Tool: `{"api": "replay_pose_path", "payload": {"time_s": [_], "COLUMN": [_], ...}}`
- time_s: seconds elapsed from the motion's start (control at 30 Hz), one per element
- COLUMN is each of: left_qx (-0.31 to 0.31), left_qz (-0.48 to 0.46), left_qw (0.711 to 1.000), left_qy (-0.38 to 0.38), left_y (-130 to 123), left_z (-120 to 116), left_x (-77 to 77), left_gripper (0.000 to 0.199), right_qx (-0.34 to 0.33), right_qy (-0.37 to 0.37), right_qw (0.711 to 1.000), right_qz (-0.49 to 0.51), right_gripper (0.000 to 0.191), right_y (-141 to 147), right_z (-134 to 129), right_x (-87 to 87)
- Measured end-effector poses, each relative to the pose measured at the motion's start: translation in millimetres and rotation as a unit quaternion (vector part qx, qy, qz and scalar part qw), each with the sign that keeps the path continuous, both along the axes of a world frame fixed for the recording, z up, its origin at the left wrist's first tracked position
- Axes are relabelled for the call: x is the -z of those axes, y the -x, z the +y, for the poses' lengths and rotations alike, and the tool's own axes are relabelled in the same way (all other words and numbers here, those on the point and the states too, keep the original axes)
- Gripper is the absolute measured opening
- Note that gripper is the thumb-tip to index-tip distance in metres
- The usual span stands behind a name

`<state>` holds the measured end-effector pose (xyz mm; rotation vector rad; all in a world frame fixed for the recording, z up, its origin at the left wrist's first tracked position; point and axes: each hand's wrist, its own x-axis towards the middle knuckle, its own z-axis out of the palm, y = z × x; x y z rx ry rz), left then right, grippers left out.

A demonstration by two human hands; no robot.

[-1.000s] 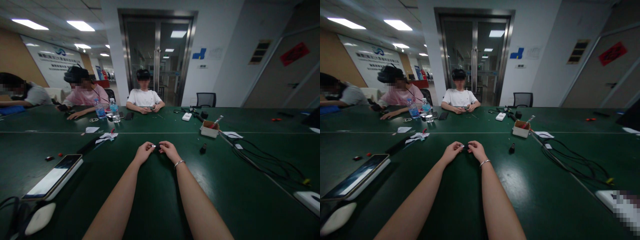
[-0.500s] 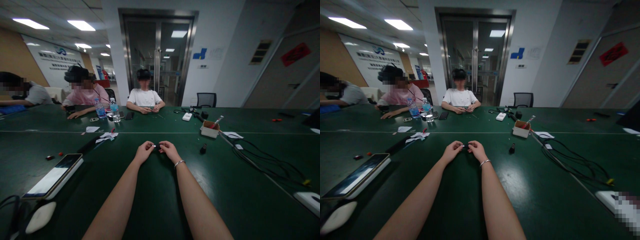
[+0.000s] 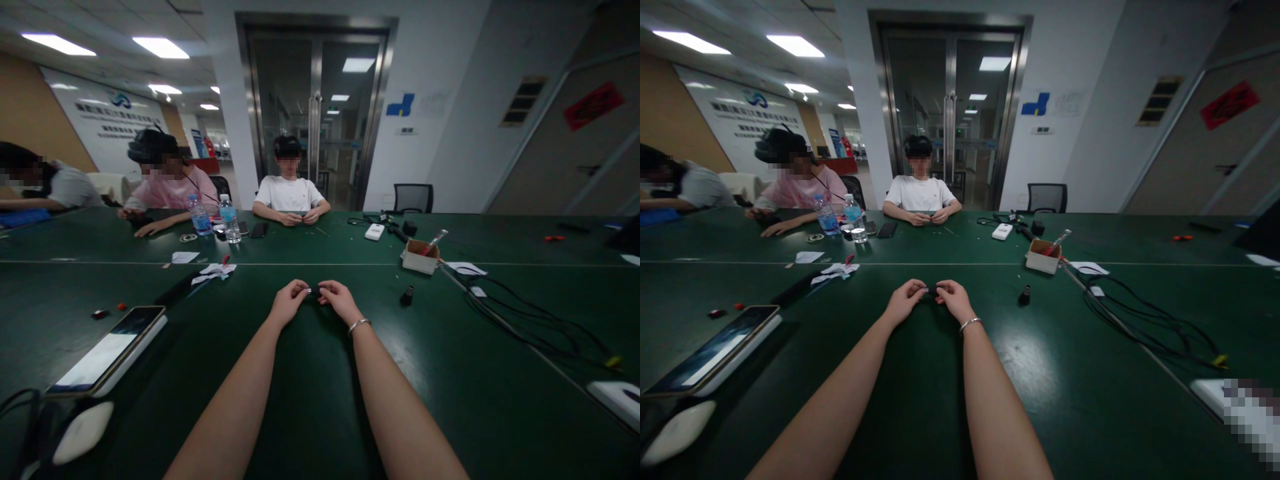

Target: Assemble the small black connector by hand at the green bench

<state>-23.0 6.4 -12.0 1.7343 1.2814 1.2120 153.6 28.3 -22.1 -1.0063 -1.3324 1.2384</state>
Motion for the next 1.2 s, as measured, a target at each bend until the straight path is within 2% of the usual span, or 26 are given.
{"api": "replay_pose_path", "payload": {"time_s": [0.63, 0.9, 1.03, 1.2], "left_qx": [-0.007, -0.006, -0.026, -0.016], "left_qz": [0.006, 0.007, 0.014, 0.001], "left_qw": [1.0, 0.999, 0.999, 1.0], "left_qy": [-0.022, 0.039, 0.024, 0.005], "left_y": [0.3, 1.8, 0.9, 0.3], "left_z": [3.4, 3.6, 3.3, 1.1], "left_x": [2.8, 3.8, 3.3, 0.8], "left_gripper": [0.019, 0.027, 0.025, 0.022], "right_qx": [0.0, 0.001, -0.004, -0.004], "right_qy": [0.006, 0.01, 0.008, 0.001], "right_qw": [1.0, 1.0, 1.0, 1.0], "right_qz": [0.006, -0.006, -0.007, -0.008], "right_gripper": [0.015, 0.015, 0.016, 0.018], "right_y": [0.2, 0.1, -0.3, -1.0], "right_z": [0.1, -2.2, -1.5, 1.9], "right_x": [0.0, -2.9, -1.7, 3.1]}}
